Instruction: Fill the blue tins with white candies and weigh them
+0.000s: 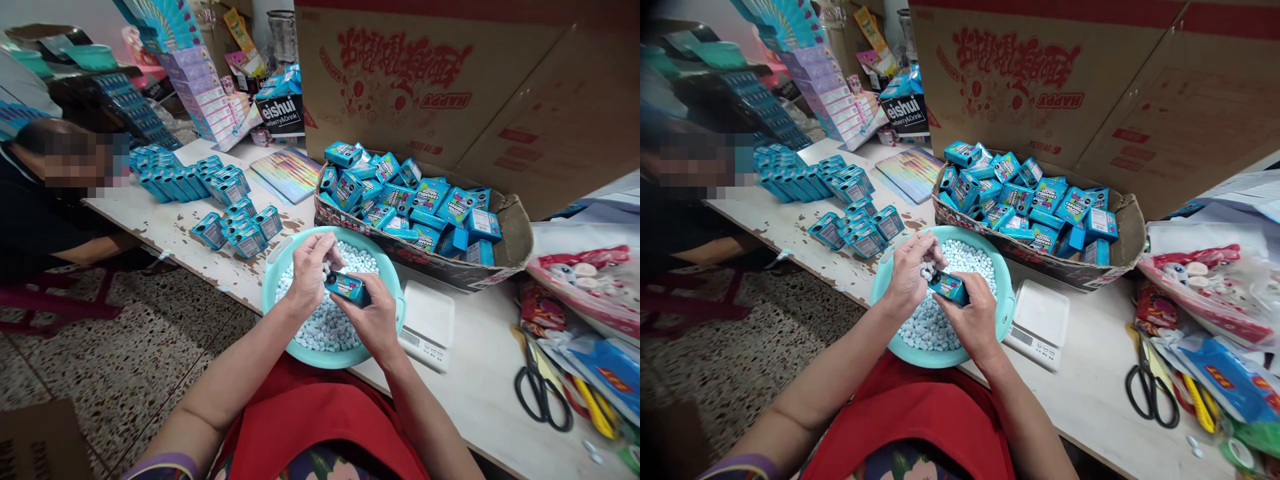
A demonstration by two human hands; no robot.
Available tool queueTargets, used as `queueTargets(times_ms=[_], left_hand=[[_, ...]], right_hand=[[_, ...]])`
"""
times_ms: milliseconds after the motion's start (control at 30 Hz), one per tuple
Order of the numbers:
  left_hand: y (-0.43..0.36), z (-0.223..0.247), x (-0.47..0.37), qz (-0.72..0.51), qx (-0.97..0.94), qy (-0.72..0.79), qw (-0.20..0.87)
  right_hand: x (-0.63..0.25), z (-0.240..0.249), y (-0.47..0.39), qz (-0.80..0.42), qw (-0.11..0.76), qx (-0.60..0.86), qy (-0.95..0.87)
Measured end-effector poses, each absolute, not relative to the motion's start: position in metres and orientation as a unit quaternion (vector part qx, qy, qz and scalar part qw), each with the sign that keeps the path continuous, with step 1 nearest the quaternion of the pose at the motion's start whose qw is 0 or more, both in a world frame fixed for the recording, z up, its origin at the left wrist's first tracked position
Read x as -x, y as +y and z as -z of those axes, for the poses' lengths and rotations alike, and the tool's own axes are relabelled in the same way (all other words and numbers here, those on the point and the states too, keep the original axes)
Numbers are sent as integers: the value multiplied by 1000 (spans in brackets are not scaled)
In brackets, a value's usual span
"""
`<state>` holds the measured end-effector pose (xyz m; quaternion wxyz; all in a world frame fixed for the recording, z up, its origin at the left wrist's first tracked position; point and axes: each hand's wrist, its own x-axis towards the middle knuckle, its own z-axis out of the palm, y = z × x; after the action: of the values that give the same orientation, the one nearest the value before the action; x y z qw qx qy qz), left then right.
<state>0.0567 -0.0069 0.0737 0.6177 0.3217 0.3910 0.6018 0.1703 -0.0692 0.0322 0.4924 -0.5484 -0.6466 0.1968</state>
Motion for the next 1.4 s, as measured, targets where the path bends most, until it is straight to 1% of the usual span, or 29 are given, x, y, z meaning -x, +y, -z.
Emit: queueTargets(times_ms=[467, 567, 633, 667, 700, 800, 867, 900, 1000, 1133, 1200, 1300, 1367, 1400], left_hand=[[-13, -80, -60, -577, -363, 377, 626], [-4, -80, -51, -598, -373, 388, 594], [9, -70, -41, -585, -418, 416, 556], [19, -62, -36, -554, -472, 438, 528], [28, -52, -33, -496, -547, 462, 491], [53, -16, -32, -242, -758, 496, 347], [59, 4, -39, -122, -813, 494, 284], [57, 11, -44, -80, -827, 491, 263], [37, 18, -54, -9, -848, 481, 223], [1, 11, -49, 16, -853, 487, 188], [-8, 7, -40, 23, -847, 496, 190], [-9, 4, -25, -8, -826, 509, 242], [-6, 1, -17, -81, -791, 519, 313], [-4, -3, -15, -129, -756, 527, 367]], right_hand=[[-172, -29, -71, -227, 514, 544, -624], [-183, -28, -78, -239, 533, 545, -602], [-196, -26, -83, -238, 561, 553, -569], [-202, -24, -84, -236, 572, 560, -551], [-207, -23, -85, -234, 579, 568, -536], [-216, -20, -84, -233, 580, 584, -517], [-217, -20, -83, -233, 583, 587, -511], [-217, -20, -83, -232, 586, 588, -507], [-218, -21, -85, -229, 591, 595, -494], [-222, -19, -88, -234, 590, 602, -485], [-223, -19, -88, -232, 584, 605, -490], [-223, -21, -87, -229, 570, 604, -507], [-220, -23, -85, -228, 560, 600, -523], [-219, -24, -84, -226, 555, 598, -532]])
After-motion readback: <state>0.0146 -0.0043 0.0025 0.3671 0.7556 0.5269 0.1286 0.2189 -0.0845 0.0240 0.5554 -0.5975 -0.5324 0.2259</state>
